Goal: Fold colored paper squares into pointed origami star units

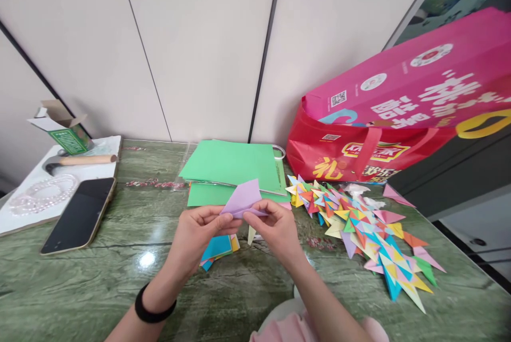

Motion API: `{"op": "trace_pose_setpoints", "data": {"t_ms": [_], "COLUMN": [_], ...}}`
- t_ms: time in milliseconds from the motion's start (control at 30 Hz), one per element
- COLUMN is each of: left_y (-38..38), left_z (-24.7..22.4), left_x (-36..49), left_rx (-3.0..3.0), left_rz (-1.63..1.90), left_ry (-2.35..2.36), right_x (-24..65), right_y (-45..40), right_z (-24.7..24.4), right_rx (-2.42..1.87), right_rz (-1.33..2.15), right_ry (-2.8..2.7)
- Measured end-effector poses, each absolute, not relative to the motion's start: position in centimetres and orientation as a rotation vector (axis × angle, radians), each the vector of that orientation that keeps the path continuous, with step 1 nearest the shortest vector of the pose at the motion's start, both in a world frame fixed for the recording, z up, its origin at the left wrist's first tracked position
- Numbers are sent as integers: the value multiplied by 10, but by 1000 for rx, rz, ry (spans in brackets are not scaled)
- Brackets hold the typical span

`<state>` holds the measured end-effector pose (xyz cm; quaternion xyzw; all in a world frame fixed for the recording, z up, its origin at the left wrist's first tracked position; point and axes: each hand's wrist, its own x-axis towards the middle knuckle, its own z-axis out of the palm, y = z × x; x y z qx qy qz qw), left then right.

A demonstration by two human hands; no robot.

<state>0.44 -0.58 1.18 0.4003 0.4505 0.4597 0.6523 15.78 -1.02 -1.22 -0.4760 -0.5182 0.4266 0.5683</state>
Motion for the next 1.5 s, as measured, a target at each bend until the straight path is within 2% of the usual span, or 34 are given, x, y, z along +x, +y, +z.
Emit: {"op": "trace_pose_setpoints", "data": {"t_ms": [567, 933, 1500], "left_y": [-6, -5, -8], "left_z": [13, 8, 7], "left_x": [5, 4, 9], "left_rx": [1002, 1156, 1053], "left_rz": [1135, 1150, 1193], "left_ry": [1002, 1119, 1089], "right_x": [157, 157, 157], "right_y": [-11, -11, -12], "right_z": [-7, -9, -5], "right_rx": [-1161, -1077, -1115], "right_rz": [1049, 1294, 1154], "right_ry": [-1146, -1064, -1058]}}
